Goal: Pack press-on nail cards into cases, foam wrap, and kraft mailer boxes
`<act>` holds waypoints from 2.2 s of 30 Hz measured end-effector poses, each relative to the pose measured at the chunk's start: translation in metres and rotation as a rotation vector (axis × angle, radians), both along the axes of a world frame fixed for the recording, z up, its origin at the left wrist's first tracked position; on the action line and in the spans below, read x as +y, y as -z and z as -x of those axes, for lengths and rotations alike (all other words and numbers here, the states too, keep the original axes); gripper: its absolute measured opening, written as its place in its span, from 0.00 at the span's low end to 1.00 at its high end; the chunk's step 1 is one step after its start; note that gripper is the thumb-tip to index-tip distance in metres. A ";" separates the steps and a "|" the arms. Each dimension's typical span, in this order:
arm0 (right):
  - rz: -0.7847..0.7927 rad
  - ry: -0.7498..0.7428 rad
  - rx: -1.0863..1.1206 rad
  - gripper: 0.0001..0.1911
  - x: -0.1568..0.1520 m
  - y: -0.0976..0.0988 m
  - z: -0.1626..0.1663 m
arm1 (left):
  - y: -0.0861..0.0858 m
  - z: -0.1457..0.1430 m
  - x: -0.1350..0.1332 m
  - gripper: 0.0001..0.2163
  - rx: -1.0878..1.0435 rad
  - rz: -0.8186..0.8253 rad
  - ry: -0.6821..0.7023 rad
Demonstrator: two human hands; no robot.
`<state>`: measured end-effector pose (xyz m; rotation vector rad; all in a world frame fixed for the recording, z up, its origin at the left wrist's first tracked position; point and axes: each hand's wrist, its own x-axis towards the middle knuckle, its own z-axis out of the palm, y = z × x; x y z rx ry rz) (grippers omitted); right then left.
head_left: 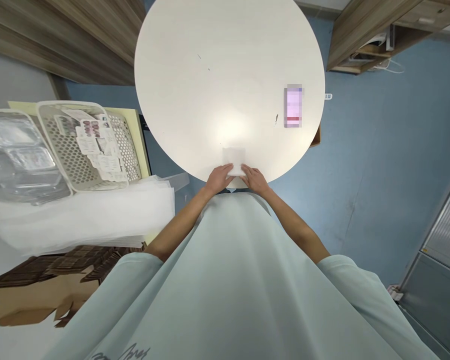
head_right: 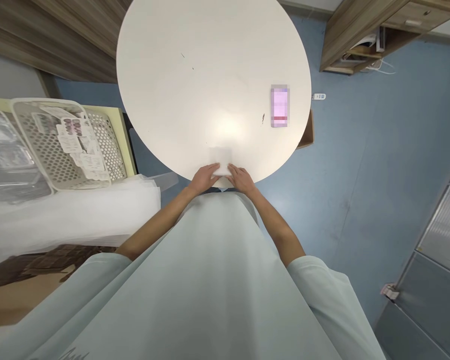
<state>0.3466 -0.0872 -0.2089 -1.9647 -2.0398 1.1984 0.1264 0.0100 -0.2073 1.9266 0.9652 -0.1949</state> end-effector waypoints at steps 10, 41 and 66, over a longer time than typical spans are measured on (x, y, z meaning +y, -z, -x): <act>0.172 0.355 -0.113 0.25 0.070 0.002 0.005 | 0.000 -0.045 0.050 0.14 0.366 0.114 -0.411; 0.325 0.485 0.001 0.07 0.072 -0.008 0.031 | -0.012 -0.045 0.015 0.12 0.372 0.113 -0.736; 0.089 0.185 0.150 0.06 0.099 -0.076 0.067 | -0.081 0.094 -0.050 0.18 0.185 -0.091 -1.102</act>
